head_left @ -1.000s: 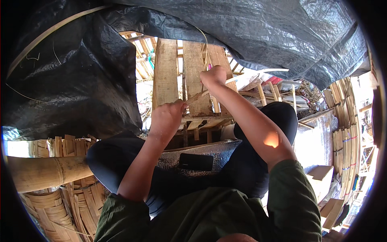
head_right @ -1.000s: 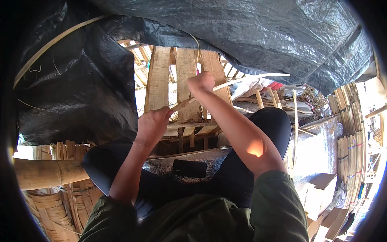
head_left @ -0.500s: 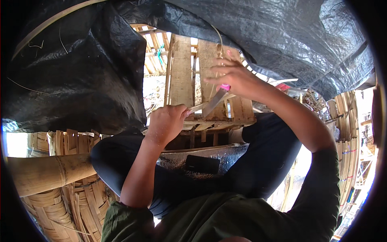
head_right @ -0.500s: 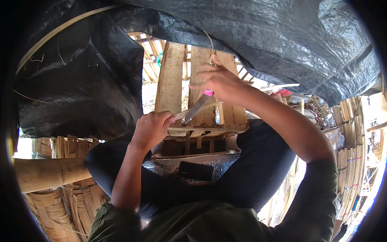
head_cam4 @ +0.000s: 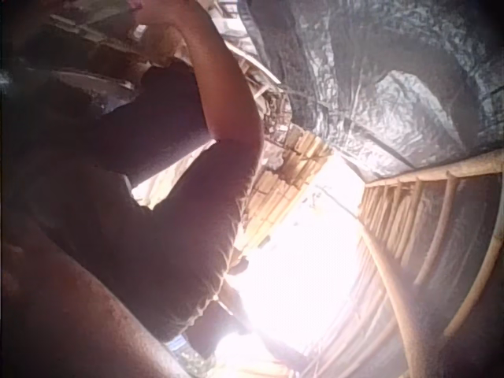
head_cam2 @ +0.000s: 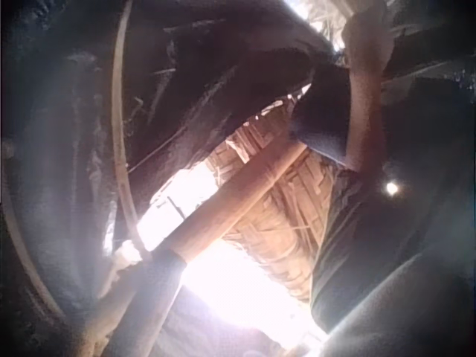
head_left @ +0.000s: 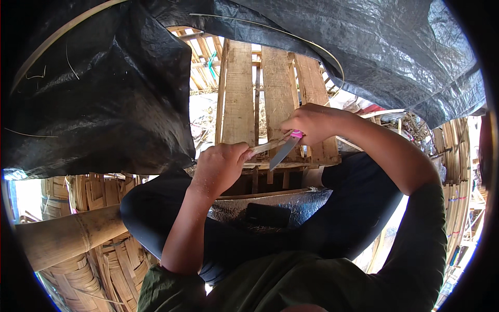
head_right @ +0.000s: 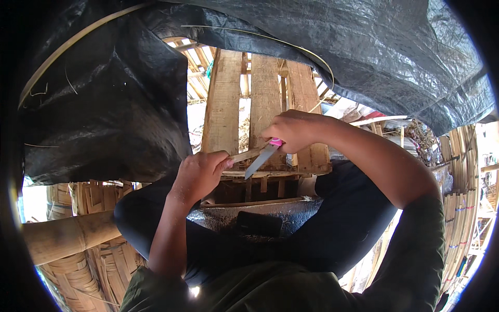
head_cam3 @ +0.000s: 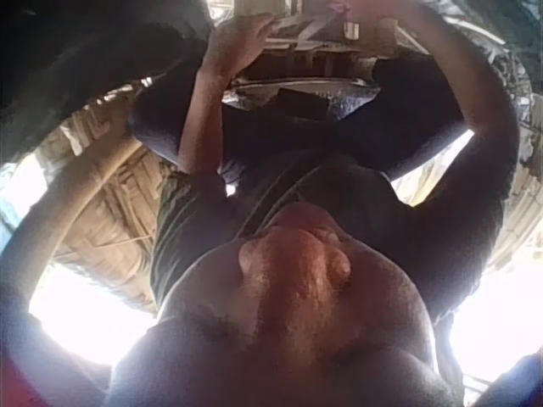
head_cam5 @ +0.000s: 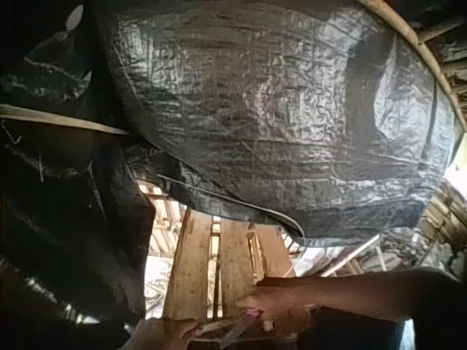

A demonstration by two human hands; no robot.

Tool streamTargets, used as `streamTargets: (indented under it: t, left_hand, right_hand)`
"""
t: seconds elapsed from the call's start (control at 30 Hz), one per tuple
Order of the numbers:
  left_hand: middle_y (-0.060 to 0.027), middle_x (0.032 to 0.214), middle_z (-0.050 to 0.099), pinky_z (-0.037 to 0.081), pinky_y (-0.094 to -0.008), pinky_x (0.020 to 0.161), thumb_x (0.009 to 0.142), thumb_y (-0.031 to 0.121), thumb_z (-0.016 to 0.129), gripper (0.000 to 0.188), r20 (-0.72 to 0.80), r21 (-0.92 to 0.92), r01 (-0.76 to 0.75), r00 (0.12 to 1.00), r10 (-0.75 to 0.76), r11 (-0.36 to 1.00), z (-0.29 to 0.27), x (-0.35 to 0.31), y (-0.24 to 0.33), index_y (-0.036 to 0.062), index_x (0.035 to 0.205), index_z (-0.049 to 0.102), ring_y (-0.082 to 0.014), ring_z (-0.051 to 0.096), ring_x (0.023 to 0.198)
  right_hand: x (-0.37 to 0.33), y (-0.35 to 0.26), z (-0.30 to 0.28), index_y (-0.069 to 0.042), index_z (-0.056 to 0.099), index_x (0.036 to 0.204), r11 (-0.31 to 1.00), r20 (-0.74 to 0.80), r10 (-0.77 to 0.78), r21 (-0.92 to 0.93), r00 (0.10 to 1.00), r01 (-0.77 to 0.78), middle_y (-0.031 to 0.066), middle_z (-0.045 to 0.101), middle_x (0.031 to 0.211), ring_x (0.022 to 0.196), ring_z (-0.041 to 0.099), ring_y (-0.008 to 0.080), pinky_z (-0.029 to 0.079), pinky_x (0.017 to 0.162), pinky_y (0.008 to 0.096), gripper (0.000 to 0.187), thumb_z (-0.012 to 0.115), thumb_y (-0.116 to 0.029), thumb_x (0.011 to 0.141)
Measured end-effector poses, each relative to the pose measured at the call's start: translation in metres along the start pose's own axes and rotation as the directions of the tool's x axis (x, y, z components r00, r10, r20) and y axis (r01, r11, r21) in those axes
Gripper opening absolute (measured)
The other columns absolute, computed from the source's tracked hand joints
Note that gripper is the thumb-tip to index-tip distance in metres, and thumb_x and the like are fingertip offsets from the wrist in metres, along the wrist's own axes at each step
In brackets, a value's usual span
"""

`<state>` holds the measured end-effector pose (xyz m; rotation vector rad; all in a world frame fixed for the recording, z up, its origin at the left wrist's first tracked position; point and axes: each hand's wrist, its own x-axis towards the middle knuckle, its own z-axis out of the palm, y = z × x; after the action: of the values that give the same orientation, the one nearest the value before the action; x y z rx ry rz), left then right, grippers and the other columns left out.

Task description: The person holds a bamboo strip and shaves thin layers off it using a small knife.

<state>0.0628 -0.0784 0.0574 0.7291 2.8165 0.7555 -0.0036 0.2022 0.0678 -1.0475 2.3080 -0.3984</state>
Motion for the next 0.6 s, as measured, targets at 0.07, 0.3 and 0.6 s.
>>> streamTargets:
  t: [0.07,0.3,0.6]
  left_hand:
    - [-0.0152,0.078,0.068,0.053,-0.0485,0.066,0.095,0.026,0.065,0.016,0.014,-0.004,0.007,1.0,-0.007,1.0,0.003,0.001,-0.001,0.0105,0.092,0.068,-0.0386,0.067,0.076]
    - [-0.0151,0.081,0.069,0.053,-0.0489,0.068,0.095,0.024,0.065,0.015,0.032,-0.023,-0.022,0.999,0.023,0.999,0.002,0.005,0.003,0.0102,0.095,0.069,-0.0385,0.068,0.081]
    - [-0.0131,0.078,0.069,0.054,-0.0474,0.067,0.098,0.026,0.061,0.016,0.036,0.051,0.029,0.999,-0.031,0.998,0.006,0.011,-0.003,0.0114,0.095,0.068,-0.0384,0.068,0.077]
  right_hand:
    - [-0.001,0.002,0.001,-0.002,0.055,0.082,0.999,-0.039,-0.034,0.014,0.999,0.035,0.0171,0.061,0.073,0.07,0.062,0.0374,0.046,0.063,0.0459,0.019,0.072,-0.005,0.075]
    - [-0.007,0.0,-0.002,-0.002,0.058,0.08,0.997,-0.078,-0.081,-0.018,0.994,0.08,0.015,0.062,0.068,0.066,0.062,0.0357,0.045,0.061,0.0466,0.014,0.071,-0.005,0.075]
    - [-0.021,0.007,-0.023,-0.005,0.065,0.092,0.993,-0.274,-0.12,-0.013,0.954,0.121,0.0153,0.066,0.075,0.068,0.066,0.0311,0.048,0.063,0.0423,0.013,0.062,0.002,0.081]
